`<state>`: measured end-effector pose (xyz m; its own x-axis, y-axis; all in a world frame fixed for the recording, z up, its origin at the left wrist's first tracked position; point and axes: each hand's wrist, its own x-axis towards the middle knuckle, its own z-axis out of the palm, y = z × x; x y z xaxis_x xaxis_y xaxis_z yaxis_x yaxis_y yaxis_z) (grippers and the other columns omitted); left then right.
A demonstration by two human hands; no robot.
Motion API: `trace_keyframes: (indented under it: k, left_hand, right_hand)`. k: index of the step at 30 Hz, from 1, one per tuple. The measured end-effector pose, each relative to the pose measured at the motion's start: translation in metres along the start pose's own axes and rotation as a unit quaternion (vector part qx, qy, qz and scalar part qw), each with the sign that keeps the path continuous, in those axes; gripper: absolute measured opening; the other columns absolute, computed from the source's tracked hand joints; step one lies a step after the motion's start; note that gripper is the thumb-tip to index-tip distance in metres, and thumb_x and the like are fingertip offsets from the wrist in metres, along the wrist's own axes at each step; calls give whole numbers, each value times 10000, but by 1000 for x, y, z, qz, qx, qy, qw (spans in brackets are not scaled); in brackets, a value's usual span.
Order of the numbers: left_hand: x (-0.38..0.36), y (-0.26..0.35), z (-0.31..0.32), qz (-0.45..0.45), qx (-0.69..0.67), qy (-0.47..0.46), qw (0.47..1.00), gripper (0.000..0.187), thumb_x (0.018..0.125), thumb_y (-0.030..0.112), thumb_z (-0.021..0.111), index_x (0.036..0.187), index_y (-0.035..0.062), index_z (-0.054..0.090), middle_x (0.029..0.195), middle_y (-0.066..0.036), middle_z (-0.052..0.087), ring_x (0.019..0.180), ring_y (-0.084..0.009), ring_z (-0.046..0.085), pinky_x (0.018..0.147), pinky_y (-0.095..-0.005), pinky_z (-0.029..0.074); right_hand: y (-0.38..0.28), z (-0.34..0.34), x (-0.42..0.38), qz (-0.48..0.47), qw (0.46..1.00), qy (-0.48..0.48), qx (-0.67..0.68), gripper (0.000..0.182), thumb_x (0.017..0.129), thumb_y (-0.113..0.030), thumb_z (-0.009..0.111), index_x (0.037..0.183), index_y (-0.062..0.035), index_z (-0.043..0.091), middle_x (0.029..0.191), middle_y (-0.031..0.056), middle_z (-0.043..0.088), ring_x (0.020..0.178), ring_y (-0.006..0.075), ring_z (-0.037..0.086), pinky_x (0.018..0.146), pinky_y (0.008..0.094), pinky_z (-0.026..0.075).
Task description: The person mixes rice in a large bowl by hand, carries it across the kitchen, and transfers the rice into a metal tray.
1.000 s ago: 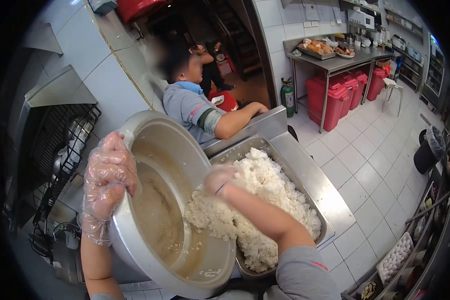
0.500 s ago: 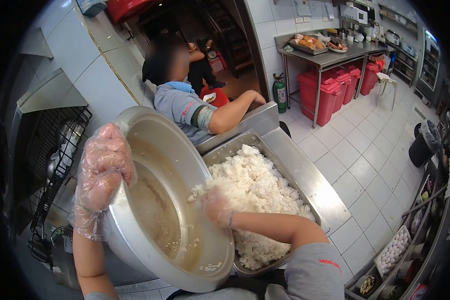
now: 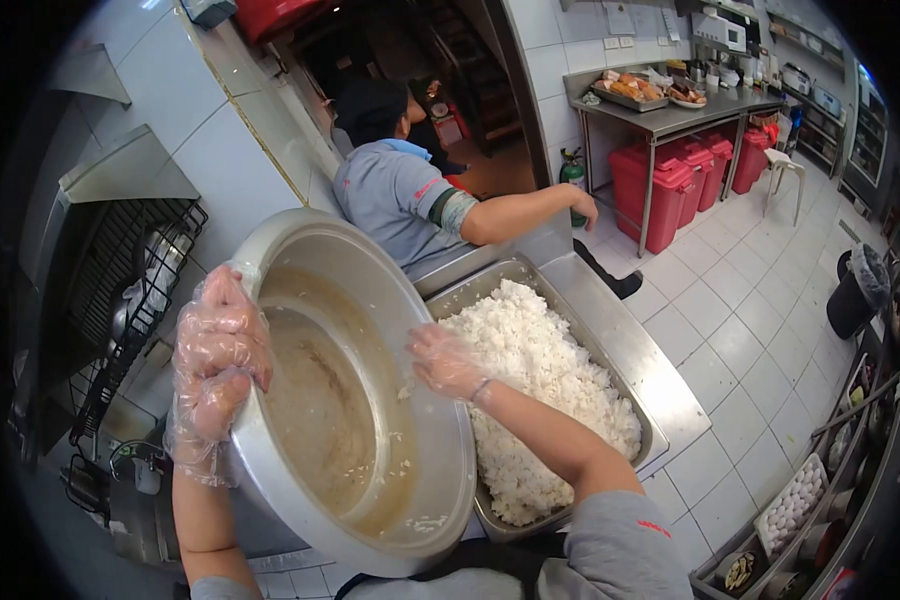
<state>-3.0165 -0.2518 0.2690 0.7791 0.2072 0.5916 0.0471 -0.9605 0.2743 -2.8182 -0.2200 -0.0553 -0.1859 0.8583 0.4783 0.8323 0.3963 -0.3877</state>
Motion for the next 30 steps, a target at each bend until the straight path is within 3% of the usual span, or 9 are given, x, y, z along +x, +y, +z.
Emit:
trace_keyframes:
  k: [2, 6, 8, 13, 18, 19, 23, 27, 30]
  left_hand:
    - [5, 5, 3, 23, 8, -20, 1000, 354, 692, 375, 510, 480, 92, 497, 527, -10, 505, 630, -211, 432, 815, -380, 309]
    - [11, 6, 7, 42, 7, -23, 999, 316, 662, 352, 507, 479, 95, 494, 531, -10, 507, 628, -215, 431, 820, -381, 308]
    - [11, 4, 7, 36, 6, -19, 999, 328, 671, 361, 510, 478, 97, 491, 529, -10, 502, 627, -212, 430, 822, -381, 307]
    - [16, 6, 7, 64, 27, -17, 997, 125, 438, 206, 480, 493, 97, 507, 526, -17, 498, 600, -223, 434, 698, -346, 355]
    - [13, 12, 8, 49, 29, -30, 998, 124, 452, 226, 485, 483, 107, 504, 530, -12, 495, 614, -217, 447, 775, -378, 354]
    - [11, 14, 6, 46, 36, -33, 998, 125, 461, 232, 488, 482, 110, 505, 532, -11, 495, 619, -216, 450, 794, -388, 351]
    - [1, 11, 4, 23, 31, -1, 999, 194, 570, 295, 514, 480, 123, 516, 547, -1, 498, 646, -205, 462, 842, -416, 324]
    - [-9, 10, 2, 21, 50, 3, 999, 273, 643, 347, 520, 480, 129, 526, 557, 8, 498, 666, -198, 466, 861, -423, 310]
    - [-6, 16, 5, 22, 55, -9, 998, 275, 649, 348, 516, 479, 132, 528, 560, 9, 500, 670, -196, 463, 861, -422, 308]
  right_hand:
    - [-2, 31, -1, -42, 997, -8, -57, 465, 882, -408, 461, 1211, -88, 533, 1334, 136, 451, 1273, 292, 368, 1043, 444, 296]
    - [-77, 41, -41, 31, 882, -289, 370, 640, 893, -537, 397, 1275, -27, 462, 1339, 176, 435, 1262, 322, 379, 1061, 404, 278]
    - [-124, 19, -50, 13, 854, -350, 384, 658, 890, -558, 397, 1291, -38, 437, 1289, 194, 469, 1225, 340, 415, 1053, 385, 290]
    - [-175, -44, -84, -74, 739, -274, 611, 468, 902, -403, 460, 1176, -31, 534, 1119, 198, 573, 1049, 338, 553, 889, 389, 440]
    - [-67, -17, -88, -127, 966, -221, 38, 193, 757, -167, 543, 857, -33, 639, 904, 163, 636, 844, 322, 622, 782, 406, 495]
    - [-58, -45, -62, 24, 932, -346, -101, 162, 736, -127, 555, 826, -35, 653, 886, 141, 638, 845, 295, 618, 754, 401, 509]
    - [15, -50, -52, 127, 954, -162, -216, 229, 780, -163, 579, 985, -87, 649, 1175, 133, 521, 1104, 280, 497, 930, 474, 372]
    - [-11, -25, 9, 8, 976, -25, 215, 292, 839, -266, 561, 1038, -58, 600, 1122, 163, 534, 1080, 302, 510, 911, 392, 409]
    - [-21, -5, 99, 323, 683, -27, 655, 407, 894, -340, 527, 1166, -38, 508, 1199, 122, 528, 1108, 247, 499, 903, 425, 405]
